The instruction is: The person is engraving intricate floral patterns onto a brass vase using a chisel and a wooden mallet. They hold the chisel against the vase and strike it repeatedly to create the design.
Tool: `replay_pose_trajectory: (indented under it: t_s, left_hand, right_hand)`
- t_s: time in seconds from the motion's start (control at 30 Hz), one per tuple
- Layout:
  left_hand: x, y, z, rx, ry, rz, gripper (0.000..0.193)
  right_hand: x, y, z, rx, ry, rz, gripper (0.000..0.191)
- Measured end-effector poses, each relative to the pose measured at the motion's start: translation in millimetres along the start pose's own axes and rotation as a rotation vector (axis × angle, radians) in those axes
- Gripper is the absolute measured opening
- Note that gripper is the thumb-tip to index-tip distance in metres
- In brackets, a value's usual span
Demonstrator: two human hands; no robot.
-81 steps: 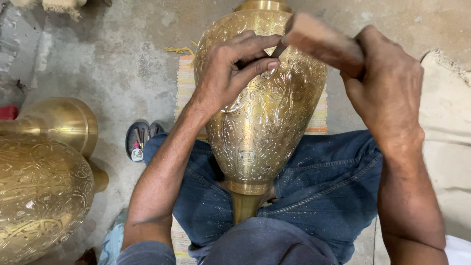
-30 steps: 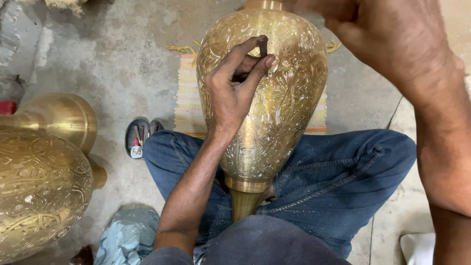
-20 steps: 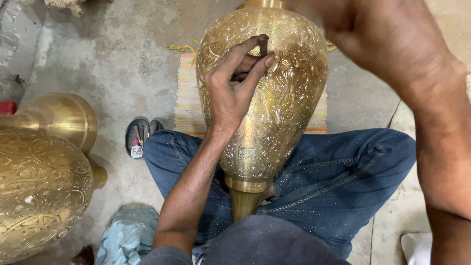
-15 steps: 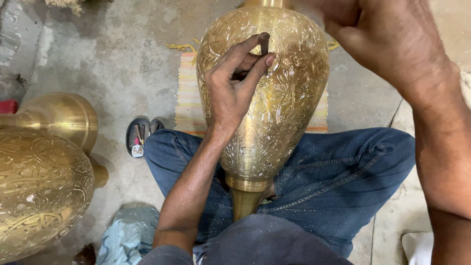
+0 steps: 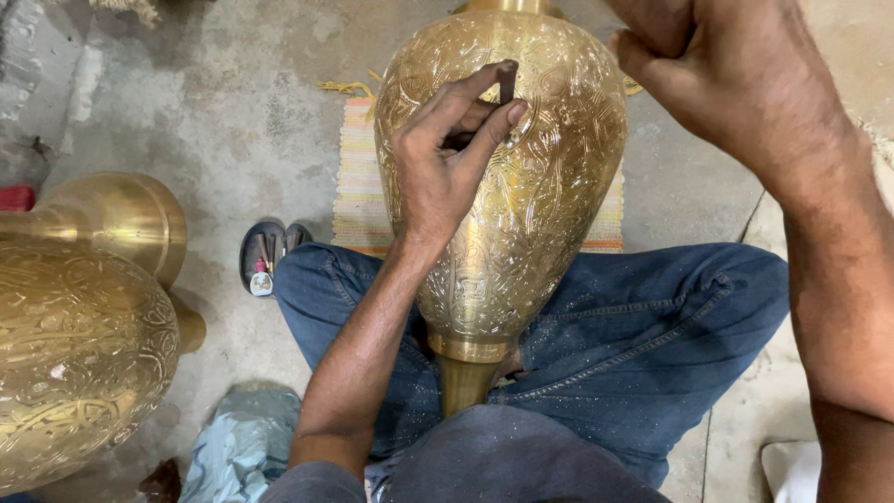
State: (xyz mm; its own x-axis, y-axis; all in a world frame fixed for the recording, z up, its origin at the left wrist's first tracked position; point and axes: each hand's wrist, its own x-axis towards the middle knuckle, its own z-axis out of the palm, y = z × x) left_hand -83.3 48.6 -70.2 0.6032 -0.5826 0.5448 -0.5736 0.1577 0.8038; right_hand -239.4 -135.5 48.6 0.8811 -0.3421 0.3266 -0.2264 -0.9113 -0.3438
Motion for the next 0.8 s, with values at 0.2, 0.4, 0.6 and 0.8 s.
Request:
replay_pose_trajectory:
  t_s: [0.2,0.4,0.6,0.8]
  left_hand:
    - [1.1,-7.2,2.3,0.051,0.007,0.018,0.033]
    - [1.9,-11.7,3.2,0.046,0.005,0.035,0.031]
    - [5.5,-6.7,0.0,0.070,-0.015,0.041,0.029]
    - [6.2,-0.7,-3.1,0.034,-0.033,0.000,0.034]
  right_hand:
    - [-1.5,6.8,4.1,-0.305,0.105,-0.266,0.013]
    - [-3.8,2.7,0.7,-0.403,0.139,-0.371,0.014]
    - [-5.6,3.7,6.2,-0.474,0.146,-0.330,0.011]
    - [-6.9,7.0,9.8,-0.332,0.146,-0.286,0.011]
